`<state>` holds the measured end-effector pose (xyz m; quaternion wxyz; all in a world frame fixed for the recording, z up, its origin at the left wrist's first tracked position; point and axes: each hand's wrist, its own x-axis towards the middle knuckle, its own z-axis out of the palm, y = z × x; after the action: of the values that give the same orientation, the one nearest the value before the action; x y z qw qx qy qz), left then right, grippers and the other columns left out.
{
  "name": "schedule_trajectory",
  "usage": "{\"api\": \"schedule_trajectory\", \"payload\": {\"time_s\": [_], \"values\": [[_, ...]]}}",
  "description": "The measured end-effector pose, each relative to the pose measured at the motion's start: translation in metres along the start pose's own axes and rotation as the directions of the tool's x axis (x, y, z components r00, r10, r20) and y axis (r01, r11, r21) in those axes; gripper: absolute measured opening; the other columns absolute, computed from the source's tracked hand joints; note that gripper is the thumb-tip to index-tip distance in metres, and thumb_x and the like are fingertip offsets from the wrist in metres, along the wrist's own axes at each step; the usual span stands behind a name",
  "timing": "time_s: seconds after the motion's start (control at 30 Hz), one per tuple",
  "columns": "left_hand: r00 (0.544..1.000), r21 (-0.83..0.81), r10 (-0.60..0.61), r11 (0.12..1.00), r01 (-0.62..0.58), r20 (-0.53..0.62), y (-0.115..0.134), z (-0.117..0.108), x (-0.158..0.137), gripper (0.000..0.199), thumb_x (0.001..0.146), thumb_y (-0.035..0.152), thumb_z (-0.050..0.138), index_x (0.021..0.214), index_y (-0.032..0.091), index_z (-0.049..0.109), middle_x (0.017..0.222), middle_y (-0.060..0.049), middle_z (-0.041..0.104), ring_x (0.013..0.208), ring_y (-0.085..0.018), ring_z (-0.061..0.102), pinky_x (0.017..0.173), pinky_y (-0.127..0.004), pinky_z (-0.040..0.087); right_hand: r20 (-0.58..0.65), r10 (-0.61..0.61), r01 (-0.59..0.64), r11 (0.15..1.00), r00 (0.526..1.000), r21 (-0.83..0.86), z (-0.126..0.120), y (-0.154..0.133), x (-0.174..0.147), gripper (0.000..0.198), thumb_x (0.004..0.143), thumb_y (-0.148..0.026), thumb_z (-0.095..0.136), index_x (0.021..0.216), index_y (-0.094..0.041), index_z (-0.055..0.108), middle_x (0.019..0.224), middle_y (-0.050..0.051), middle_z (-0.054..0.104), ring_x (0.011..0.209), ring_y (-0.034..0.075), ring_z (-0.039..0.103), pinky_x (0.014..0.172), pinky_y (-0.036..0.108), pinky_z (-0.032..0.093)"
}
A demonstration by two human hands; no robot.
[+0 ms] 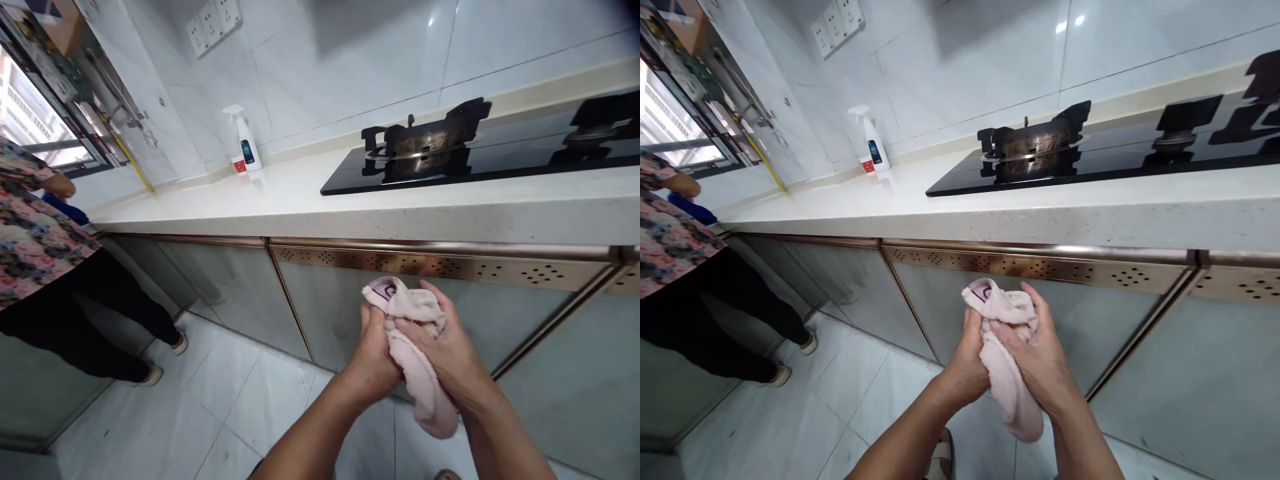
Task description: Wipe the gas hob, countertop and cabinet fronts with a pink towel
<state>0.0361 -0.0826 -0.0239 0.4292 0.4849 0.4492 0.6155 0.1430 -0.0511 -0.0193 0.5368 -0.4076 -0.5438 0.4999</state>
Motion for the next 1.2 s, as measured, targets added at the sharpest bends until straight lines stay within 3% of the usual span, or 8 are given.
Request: {"api": "schedule_trajectory", "payload": {"time_s": [0.1, 0.2, 0.33, 0.47, 0.57, 0.8, 1.03, 1.2], "values": [[0.987, 0.174, 0.075, 0.98, -0.1, 0.145, 0.011, -0.002, -0.009, 0.086, 0.068, 0.017, 0.078, 0.148, 0.018, 0.046, 0.141, -0.016, 0.046, 0.133, -0.031, 0.049, 0.119, -0.043, 0.036, 0.0, 0.159, -0.158, 0.979, 0.987, 0.13, -0.012, -0.003, 0.002, 0.093, 0.064, -0.056, 0.085, 0.144, -0.026, 0.048, 0.121, 0.01, 0.071, 0.092, 0.023, 0.071, 0.074, 0.035, 0.061], [0.971, 0.121, 0.02, 0.991, -0.051, 0.239, 0.016, -0.002, -0.008, 0.082, 0.069, 0.022, 0.08, 0.146, 0.018, 0.05, 0.142, -0.014, 0.05, 0.138, -0.031, 0.046, 0.121, -0.043, 0.033, -0.145, 0.182, -0.177, 0.983, 0.973, 0.046, -0.02, -0.007, 0.003, 0.071, 0.063, -0.052, 0.082, 0.124, -0.023, 0.062, 0.107, 0.007, 0.074, 0.084, 0.022, 0.07, 0.067, 0.031, 0.058], [0.937, -0.139, -0.035, 0.986, 0.089, 0.346, 0.018, -0.001, -0.003, 0.081, 0.075, 0.049, 0.08, 0.145, 0.019, 0.053, 0.142, -0.013, 0.057, 0.138, -0.033, 0.049, 0.12, -0.047, 0.036, -0.349, 0.01, -0.082, 0.978, 0.937, -0.191, -0.026, -0.016, 0.0, 0.053, 0.065, -0.043, 0.074, 0.114, -0.026, 0.067, 0.101, 0.003, 0.074, 0.084, 0.022, 0.068, 0.071, 0.032, 0.056], [0.913, -0.179, -0.103, 0.966, 0.186, 0.394, 0.013, 0.001, -0.003, 0.113, 0.057, 0.045, 0.096, 0.154, 0.023, 0.042, 0.149, -0.016, 0.054, 0.135, -0.034, 0.054, 0.114, -0.048, 0.043, -0.27, -0.228, 0.111, 0.914, 0.935, -0.389, -0.024, -0.021, -0.005, 0.04, 0.071, -0.042, 0.063, 0.106, -0.026, 0.07, 0.103, 0.003, 0.069, 0.089, 0.021, 0.066, 0.08, 0.035, 0.054], [0.918, -0.216, -0.149, 0.946, 0.24, 0.368, 0.007, 0.001, -0.003, 0.114, 0.053, 0.037, 0.099, 0.152, 0.025, 0.043, 0.144, -0.015, 0.058, 0.123, -0.03, 0.063, 0.108, -0.047, 0.049, -0.173, -0.333, 0.228, 0.867, 0.927, -0.443, -0.029, -0.02, -0.004, 0.035, 0.076, -0.046, 0.058, 0.102, -0.026, 0.07, 0.106, 0.004, 0.068, 0.095, 0.023, 0.065, 0.086, 0.038, 0.053], [0.975, -0.169, -0.123, 0.973, 0.155, 0.184, 0.005, -0.005, -0.003, 0.072, 0.058, 0.048, 0.095, 0.118, 0.02, 0.067, 0.112, -0.006, 0.066, 0.1, -0.02, 0.063, 0.096, -0.037, 0.05, -0.182, -0.056, -0.038, 0.879, 0.982, -0.476, -0.059, -0.012, 0.004, 0.044, 0.076, -0.059, 0.061, 0.105, -0.027, 0.071, 0.082, 0.001, 0.072, 0.073, 0.023, 0.064, 0.065, 0.035, 0.052], [0.992, -0.035, -0.098, 0.994, 0.101, 0.082, 0.007, -0.02, -0.001, 0.056, 0.07, 0.057, 0.083, 0.108, 0.019, 0.067, 0.1, -0.003, 0.064, 0.093, -0.018, 0.056, 0.087, -0.03, 0.047, 0.08, 0.214, -0.206, 0.974, 0.974, -0.099, -0.052, -0.003, 0.004, 0.053, 0.073, -0.058, 0.073, 0.113, -0.023, 0.07, 0.091, 0.003, 0.075, 0.076, 0.022, 0.067, 0.058, 0.029, 0.052], [0.949, -0.19, -0.142, 0.961, 0.2, 0.28, 0.009, -0.015, -0.001, 0.071, 0.07, 0.056, 0.086, 0.127, 0.021, 0.062, 0.118, -0.007, 0.067, 0.106, -0.02, 0.061, 0.097, -0.033, 0.047, -0.113, 0.19, -0.169, 0.97, 0.975, 0.175, -0.056, 0.002, 0.006, 0.071, 0.063, -0.069, 0.08, 0.115, -0.024, 0.066, 0.101, 0.008, 0.075, 0.08, 0.025, 0.068, 0.059, 0.031, 0.053]]}}
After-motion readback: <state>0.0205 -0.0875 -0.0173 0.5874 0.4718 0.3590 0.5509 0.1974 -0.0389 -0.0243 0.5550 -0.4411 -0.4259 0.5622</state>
